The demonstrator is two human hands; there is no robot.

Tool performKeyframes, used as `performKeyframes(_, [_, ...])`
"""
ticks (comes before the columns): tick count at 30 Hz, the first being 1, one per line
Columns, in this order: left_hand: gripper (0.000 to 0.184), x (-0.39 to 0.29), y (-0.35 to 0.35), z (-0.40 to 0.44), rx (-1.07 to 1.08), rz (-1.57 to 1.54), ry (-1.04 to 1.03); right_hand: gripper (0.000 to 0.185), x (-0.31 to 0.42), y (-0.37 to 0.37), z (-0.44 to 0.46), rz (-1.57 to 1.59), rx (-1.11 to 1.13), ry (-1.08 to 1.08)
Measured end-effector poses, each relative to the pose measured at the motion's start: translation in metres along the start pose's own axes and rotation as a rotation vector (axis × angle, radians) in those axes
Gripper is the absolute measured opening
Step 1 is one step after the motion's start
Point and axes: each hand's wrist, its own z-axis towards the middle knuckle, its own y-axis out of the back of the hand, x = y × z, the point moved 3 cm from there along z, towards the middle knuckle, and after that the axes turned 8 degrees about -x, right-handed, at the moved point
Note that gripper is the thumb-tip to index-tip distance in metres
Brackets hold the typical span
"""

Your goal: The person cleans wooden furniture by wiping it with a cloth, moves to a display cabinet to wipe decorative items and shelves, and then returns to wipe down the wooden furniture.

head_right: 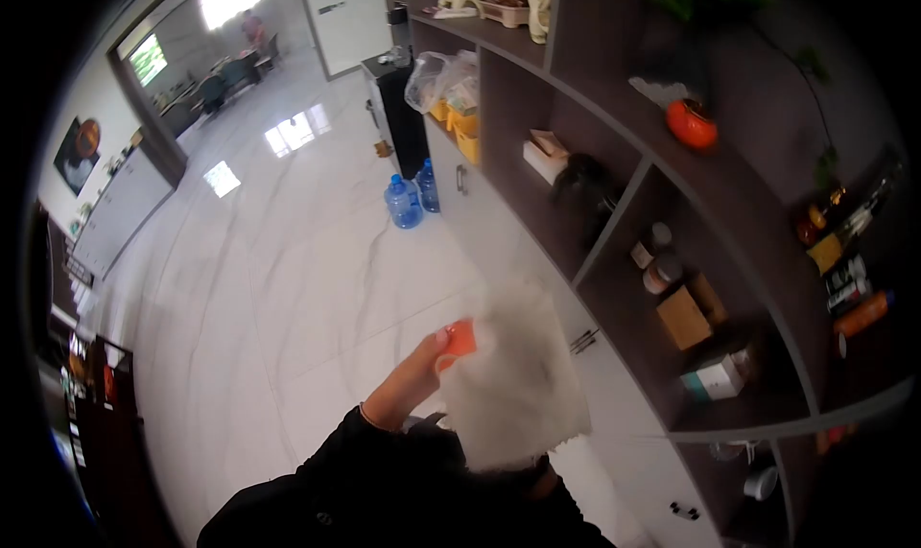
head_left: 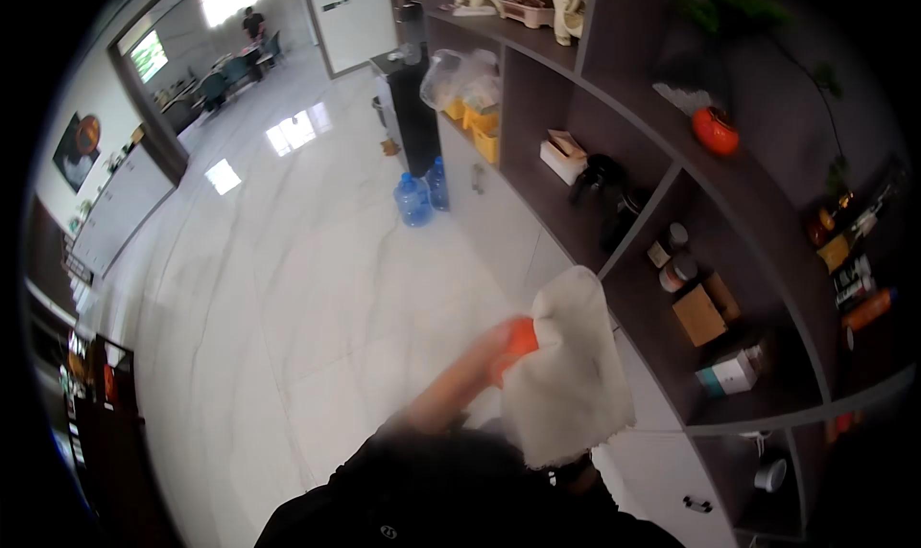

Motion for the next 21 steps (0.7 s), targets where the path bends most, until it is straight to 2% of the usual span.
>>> performKeyframes(2, [0.070, -0.021, 0.022, 0.000, -0.186, 0.180, 0.037, 0.035, -0.004, -0.020, 0.006, 0.045, -0.019, 0.022])
performKeyframes(5, [0.058, -0.068, -0.006, -0.001, -0.288, 0.884, -0.270, 0.036, -0.005, -0.048, 0.021, 0.119, -0.039, 0.070])
performKeyframes(6, [0.064, -0.075, 0.001, 0.007, -0.238, 1.190, -0.461, 0.036, -0.006, -0.054, 0.025, 0.142, -0.045, 0.084])
performKeyframes(9, [0.071, -0.082, -0.014, 0.020, -0.328, 1.268, -0.543, 0.036, -0.002, -0.075, 0.038, 0.198, -0.057, 0.126])
performKeyframes(12, [0.074, -0.073, -0.006, 0.045, -0.238, 1.319, -0.557, 0.036, 0.008, -0.093, 0.055, 0.244, -0.070, 0.174])
performKeyframes(15, [0.059, -0.077, -0.012, 0.068, 0.016, 1.388, -0.792, 0.037, 0.020, -0.103, 0.075, 0.296, -0.078, 0.203])
performKeyframes(18, [0.041, -0.073, -0.006, 0.103, 0.088, 1.369, -0.747, 0.037, 0.034, -0.107, 0.103, 0.353, -0.085, 0.216])
performKeyframes(21, [0.038, -0.076, 0.001, 0.134, 0.048, 1.234, -0.572, 0.037, 0.048, -0.106, 0.136, 0.394, -0.087, 0.212])
